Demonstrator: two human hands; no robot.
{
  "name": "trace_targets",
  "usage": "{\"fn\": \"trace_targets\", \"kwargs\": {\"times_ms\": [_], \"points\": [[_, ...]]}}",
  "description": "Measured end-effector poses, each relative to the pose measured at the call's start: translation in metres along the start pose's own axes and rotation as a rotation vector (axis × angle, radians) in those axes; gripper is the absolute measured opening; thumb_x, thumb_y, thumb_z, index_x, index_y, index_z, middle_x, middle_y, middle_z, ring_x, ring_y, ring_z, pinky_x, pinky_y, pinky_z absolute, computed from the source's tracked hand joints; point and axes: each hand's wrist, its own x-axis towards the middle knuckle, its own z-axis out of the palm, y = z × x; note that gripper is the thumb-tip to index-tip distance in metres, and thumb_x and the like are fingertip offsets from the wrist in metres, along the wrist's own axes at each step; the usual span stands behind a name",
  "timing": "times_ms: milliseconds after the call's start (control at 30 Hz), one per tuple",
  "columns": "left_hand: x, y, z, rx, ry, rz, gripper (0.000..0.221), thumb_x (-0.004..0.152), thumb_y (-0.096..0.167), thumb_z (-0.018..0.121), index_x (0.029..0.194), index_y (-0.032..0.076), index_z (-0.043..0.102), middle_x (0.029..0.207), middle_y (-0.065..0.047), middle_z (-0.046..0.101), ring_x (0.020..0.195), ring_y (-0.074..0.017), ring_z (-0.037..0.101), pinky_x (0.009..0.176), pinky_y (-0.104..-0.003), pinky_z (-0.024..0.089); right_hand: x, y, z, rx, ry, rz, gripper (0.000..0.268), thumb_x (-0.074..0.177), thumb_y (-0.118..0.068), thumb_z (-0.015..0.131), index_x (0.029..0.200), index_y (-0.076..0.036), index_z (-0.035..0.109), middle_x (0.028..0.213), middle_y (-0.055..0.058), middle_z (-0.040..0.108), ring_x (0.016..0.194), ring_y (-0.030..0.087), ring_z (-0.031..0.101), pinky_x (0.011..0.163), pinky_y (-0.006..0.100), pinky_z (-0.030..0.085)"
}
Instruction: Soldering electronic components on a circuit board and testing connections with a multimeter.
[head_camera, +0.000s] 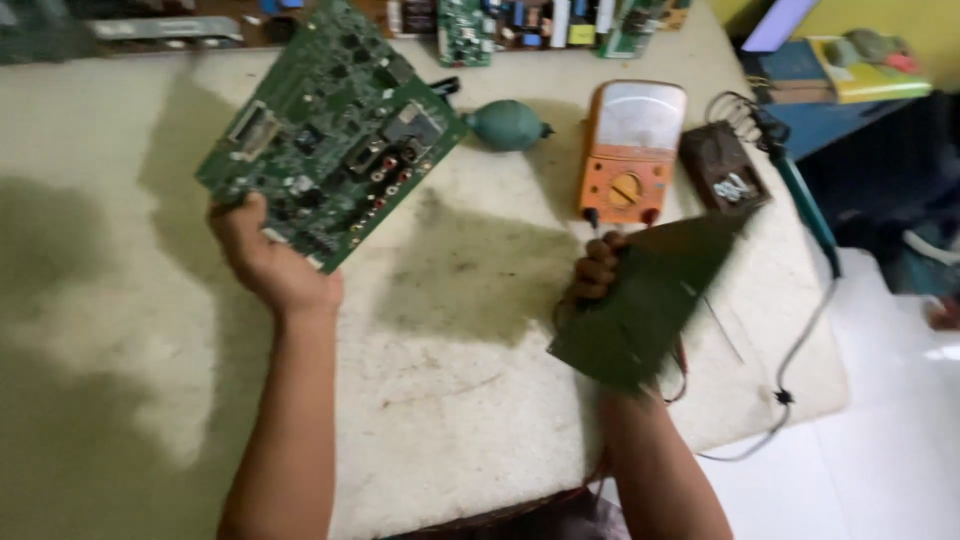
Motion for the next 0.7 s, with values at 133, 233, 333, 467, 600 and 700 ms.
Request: {"fn": "trace_targets", "kwargs": {"times_ms": [133, 233, 333, 467, 600, 700], "points": [[0.017, -0.024, -0.039, 0.117, -0.024, -0.105, 0.024, 0.076, 0.017, 0.067, 0.099, 0.014, 0.067, 0.098, -0.003, 0.064, 0.093, -0.0210, 0.059, 0.078, -0.038, 0.048, -0.026, 0.000, 0.038, 0.659, -0.341, 0.297, 0.027, 0.107, -0.023, 0.037, 0.118, -0.004, 0.052, 0.086, 0.003, 0.042, 0.068, 0.016, 0.041, 0.061, 0.029, 0.043], [0.007, -0.020, -0.031, 0.327, -0.045, -0.099, 0.025, 0.078, 0.023, 0.065, 0.102, 0.014, 0.067, 0.098, 0.001, 0.058, 0.094, -0.0174, 0.050, 0.082, -0.036, 0.041, -0.010, -0.001, -0.004, 0.777, -0.543, 0.359, 0.028, 0.110, -0.022, 0.037, 0.123, -0.001, 0.050, 0.092, 0.011, 0.046, 0.073, 0.023, 0.046, 0.063, 0.036, 0.047], [0.004, -0.031, -0.034, 0.171, -0.143, -0.086, 0.024, 0.081, 0.014, 0.064, 0.104, 0.012, 0.069, 0.106, -0.004, 0.066, 0.103, -0.0227, 0.062, 0.089, -0.039, 0.051, -0.018, -0.002, 0.020, 0.689, -0.470, 0.403, 0.026, 0.110, -0.018, 0.034, 0.119, -0.003, 0.053, 0.086, 0.008, 0.049, 0.065, 0.019, 0.047, 0.057, 0.031, 0.047], [0.002, -0.030, -0.041, 0.285, -0.242, -0.099, 0.018, 0.086, 0.022, 0.063, 0.104, 0.017, 0.064, 0.104, 0.000, 0.055, 0.101, -0.0219, 0.052, 0.084, -0.039, 0.040, -0.012, -0.006, 0.016, 0.747, -0.545, 0.435, 0.029, 0.109, -0.017, 0.033, 0.118, 0.000, 0.053, 0.087, 0.010, 0.049, 0.068, 0.021, 0.049, 0.060, 0.033, 0.048], [0.001, -0.030, -0.040, 0.301, -0.295, -0.056, 0.019, 0.091, 0.021, 0.058, 0.109, 0.016, 0.062, 0.109, 0.000, 0.054, 0.107, -0.0228, 0.051, 0.090, -0.040, 0.042, -0.009, -0.006, 0.008, 0.725, -0.587, 0.427, 0.033, 0.108, -0.020, 0.028, 0.121, -0.001, 0.052, 0.089, 0.009, 0.048, 0.071, 0.022, 0.049, 0.061, 0.033, 0.050], [-0.002, -0.023, -0.035, 0.322, -0.289, -0.071, 0.026, 0.089, 0.022, 0.058, 0.113, 0.014, 0.064, 0.110, -0.001, 0.057, 0.106, -0.0222, 0.053, 0.090, -0.040, 0.046, -0.007, -0.005, 0.005, 0.719, -0.602, 0.430, 0.034, 0.108, -0.020, 0.028, 0.121, -0.001, 0.052, 0.090, 0.010, 0.049, 0.071, 0.022, 0.050, 0.061, 0.033, 0.050]]}}
